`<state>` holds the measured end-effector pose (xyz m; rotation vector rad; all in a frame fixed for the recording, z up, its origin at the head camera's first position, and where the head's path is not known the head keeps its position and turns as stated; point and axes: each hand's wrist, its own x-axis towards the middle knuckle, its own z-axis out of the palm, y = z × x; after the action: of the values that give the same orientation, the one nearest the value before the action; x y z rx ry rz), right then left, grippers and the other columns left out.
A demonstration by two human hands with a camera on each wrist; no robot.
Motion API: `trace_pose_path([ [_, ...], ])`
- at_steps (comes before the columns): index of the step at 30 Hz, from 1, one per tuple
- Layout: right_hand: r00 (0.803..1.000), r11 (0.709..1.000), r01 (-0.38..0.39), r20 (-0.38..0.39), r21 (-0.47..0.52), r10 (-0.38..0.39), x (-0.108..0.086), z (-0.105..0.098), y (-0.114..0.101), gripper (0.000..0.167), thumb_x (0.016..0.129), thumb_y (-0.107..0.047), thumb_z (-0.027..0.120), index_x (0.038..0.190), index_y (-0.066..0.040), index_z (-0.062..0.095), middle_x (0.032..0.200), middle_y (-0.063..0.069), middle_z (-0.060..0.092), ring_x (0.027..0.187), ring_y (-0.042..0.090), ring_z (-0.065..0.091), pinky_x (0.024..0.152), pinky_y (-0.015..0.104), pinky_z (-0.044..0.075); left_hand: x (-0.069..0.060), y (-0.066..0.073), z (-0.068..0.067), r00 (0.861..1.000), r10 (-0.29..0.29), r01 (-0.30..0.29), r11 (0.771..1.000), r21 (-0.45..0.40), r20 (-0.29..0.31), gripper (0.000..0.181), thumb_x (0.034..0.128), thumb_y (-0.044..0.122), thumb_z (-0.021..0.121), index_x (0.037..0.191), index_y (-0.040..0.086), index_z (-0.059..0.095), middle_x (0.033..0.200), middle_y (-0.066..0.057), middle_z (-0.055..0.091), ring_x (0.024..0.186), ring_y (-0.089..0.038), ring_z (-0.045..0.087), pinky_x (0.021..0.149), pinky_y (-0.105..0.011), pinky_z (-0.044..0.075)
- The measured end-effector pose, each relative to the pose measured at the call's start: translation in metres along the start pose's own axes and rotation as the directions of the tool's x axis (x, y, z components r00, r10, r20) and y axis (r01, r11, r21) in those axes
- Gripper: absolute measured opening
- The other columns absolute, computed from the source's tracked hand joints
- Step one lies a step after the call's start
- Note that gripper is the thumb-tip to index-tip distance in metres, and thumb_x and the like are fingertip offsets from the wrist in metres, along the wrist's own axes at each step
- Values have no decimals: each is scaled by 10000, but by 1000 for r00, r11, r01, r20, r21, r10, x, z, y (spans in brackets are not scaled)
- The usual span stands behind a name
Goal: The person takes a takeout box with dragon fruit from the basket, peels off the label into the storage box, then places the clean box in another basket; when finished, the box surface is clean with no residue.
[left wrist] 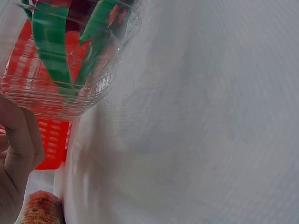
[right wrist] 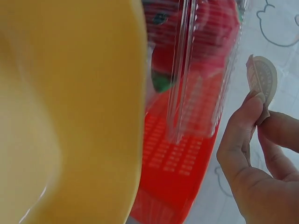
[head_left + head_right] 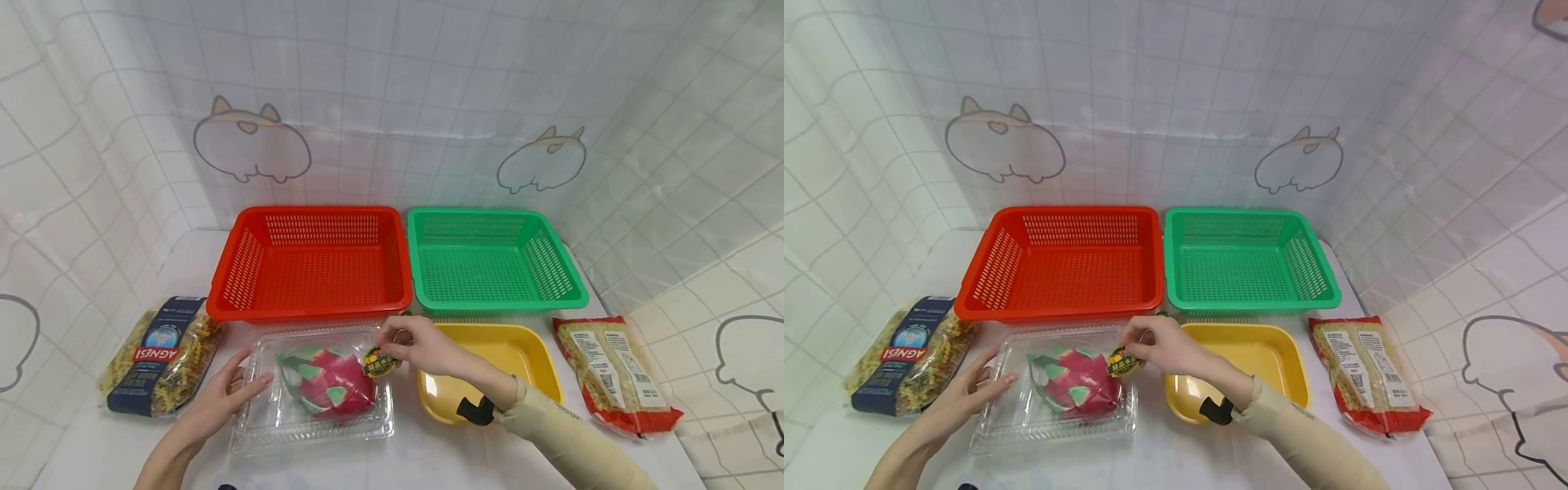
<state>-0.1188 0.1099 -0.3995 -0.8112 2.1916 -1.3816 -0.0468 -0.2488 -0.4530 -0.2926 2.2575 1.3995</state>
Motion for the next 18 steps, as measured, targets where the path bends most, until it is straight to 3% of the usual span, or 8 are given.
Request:
trace_pose_path([
  [9, 998, 999, -41, -45, 25, 42, -18, -21, 14, 138, 901, -35, 713, 1038, -49, 716, 998, 102, 685, 850, 127, 705, 734, 256, 575, 1, 0, 0, 1000, -4, 4, 1000, -8, 3, 892, 978, 438, 592, 1601, 89, 58, 1284, -210, 510, 1043, -238, 550, 760, -327, 478],
  [18, 993, 996, -81, -78, 45, 84, -31, -41, 33, 153, 870, -25, 742, 1021, -23, 711, 927, 118, 638, 736, 211, 683, 700, 372, 592, 1, 0, 0, 1000, -6, 6, 1000, -4, 4, 882, 981, 433, 589, 1601, 91, 62, 1262, -196, 514, 1032, -237, 546, 759, -327, 477],
])
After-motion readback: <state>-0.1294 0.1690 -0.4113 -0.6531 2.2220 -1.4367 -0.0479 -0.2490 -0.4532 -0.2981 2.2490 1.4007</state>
